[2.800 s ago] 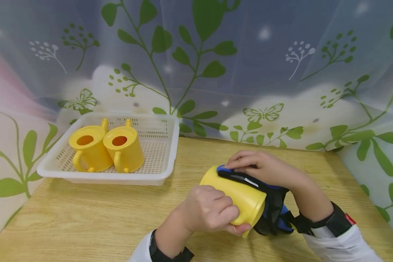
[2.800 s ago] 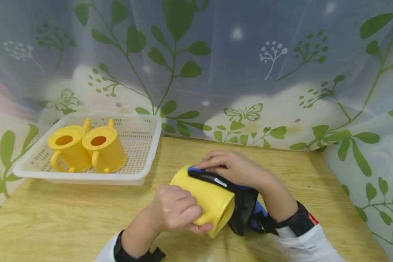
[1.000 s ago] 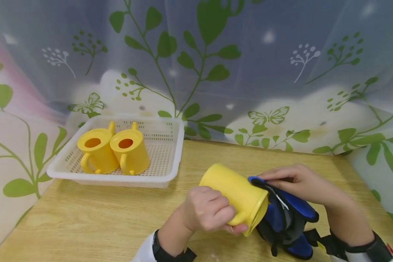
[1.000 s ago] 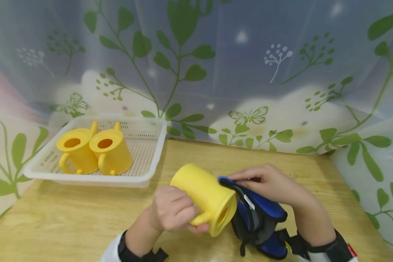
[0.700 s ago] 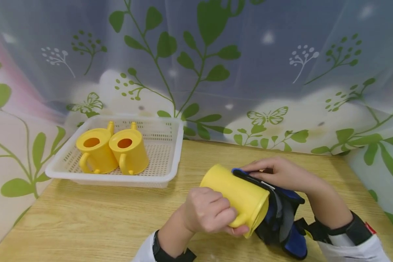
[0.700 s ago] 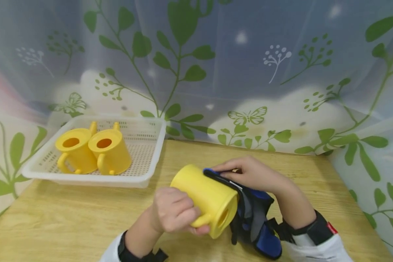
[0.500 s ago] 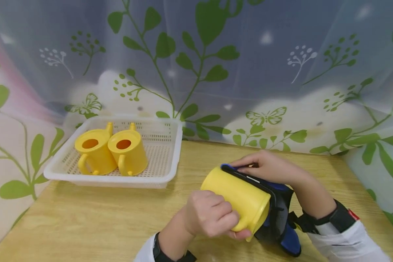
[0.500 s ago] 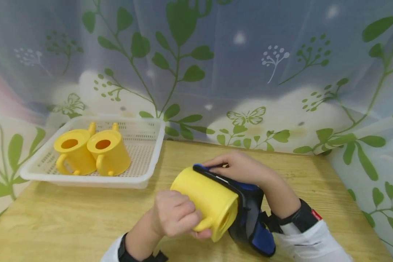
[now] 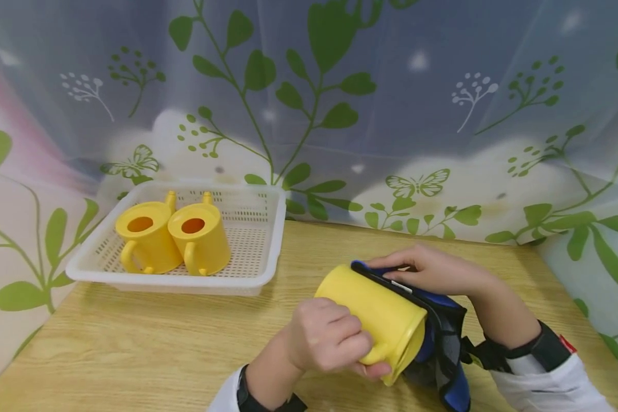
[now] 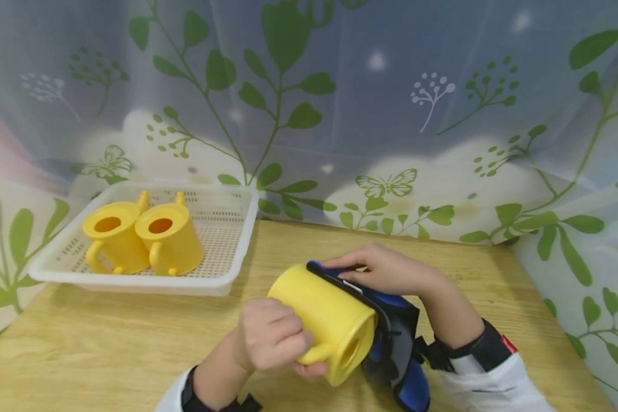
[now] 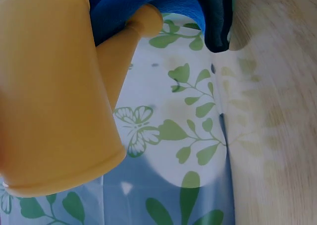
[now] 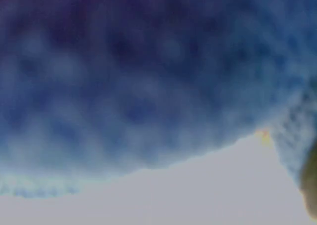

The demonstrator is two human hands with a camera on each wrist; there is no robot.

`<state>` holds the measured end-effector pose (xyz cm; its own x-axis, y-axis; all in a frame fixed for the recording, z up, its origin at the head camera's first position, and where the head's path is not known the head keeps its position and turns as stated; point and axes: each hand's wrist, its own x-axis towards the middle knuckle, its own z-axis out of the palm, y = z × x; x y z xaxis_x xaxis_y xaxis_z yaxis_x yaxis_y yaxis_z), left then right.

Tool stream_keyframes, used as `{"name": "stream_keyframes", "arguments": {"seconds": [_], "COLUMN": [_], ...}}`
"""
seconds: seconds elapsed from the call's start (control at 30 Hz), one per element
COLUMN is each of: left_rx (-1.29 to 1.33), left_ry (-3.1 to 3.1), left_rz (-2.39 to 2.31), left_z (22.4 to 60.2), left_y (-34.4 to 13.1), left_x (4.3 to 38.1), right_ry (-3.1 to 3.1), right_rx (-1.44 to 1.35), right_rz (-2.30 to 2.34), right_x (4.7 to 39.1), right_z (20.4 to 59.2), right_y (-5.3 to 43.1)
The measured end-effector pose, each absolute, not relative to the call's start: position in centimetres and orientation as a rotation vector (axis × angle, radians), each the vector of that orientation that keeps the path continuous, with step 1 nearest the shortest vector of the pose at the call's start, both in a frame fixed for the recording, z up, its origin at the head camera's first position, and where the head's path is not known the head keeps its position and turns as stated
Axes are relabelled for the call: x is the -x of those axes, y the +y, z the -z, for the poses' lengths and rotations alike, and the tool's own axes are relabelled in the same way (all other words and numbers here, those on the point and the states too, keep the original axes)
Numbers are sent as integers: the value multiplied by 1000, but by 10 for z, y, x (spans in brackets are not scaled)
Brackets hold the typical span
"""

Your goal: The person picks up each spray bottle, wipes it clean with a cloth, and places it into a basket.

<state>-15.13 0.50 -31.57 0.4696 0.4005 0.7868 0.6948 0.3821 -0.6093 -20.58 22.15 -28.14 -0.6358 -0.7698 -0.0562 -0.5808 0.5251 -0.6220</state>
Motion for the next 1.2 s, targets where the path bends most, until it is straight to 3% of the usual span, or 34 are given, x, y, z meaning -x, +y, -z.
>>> {"name": "stream_keyframes", "arguments": {"seconds": [0.53,0.9,1.2], "left_rx": [1212,1196,1198], "left_ry": [-1096,-1069,-1106], "left_rz": [268,241,245], "left_z": [309,306,309], "left_y": [-3,-1,4], "left_x": [156,153,149], "right_ry": [2374,2399,2411], "right_rx": [1347,1168,1051], "right_rz": [909,932,856], "right_x": [181,176,194], "right_z": [279,276,281], "right_y": [264,258,234]}}
